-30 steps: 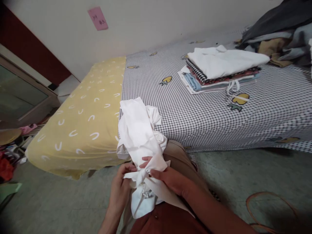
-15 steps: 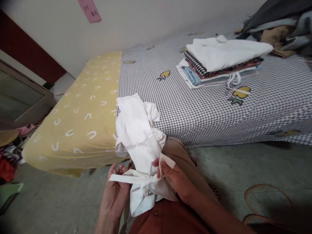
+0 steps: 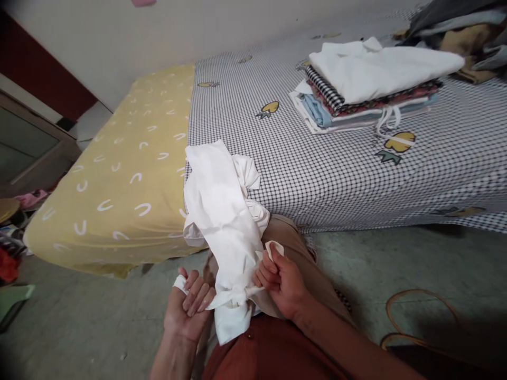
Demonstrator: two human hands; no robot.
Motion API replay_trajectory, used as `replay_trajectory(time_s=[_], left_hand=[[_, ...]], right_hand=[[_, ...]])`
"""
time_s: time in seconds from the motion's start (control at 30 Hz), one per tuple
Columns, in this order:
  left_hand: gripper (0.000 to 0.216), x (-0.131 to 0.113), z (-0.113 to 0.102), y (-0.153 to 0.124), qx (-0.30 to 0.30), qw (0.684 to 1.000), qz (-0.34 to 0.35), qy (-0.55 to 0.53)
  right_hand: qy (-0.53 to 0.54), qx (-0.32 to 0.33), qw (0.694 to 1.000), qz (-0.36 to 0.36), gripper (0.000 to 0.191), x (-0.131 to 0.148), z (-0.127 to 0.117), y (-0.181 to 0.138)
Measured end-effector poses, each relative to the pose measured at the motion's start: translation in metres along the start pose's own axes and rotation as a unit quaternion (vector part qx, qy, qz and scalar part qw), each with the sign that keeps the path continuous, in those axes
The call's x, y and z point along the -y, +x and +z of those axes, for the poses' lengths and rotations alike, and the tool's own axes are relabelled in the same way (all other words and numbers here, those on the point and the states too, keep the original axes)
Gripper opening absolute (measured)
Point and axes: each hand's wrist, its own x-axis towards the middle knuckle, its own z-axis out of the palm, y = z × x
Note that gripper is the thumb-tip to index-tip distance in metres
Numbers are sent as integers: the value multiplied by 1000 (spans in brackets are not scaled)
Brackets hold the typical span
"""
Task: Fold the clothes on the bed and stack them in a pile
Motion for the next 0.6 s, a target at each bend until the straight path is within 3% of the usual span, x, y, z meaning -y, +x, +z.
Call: replay_trajectory(time_s=[0.27,0.4,0.6], left_hand=[[64,-4,9,0,-110,994,-10,-11],[64,-7,8,0,-126,992,-23,-11],[59,-13,-12,1,-135,990,-35,-15]], right_hand=[[-2,-25,999,-23,66,1,-6,-1],[-19,-54,998,-29,66,0,-8,-1],[-37,-57,997,-38,65,-6,-14,2]])
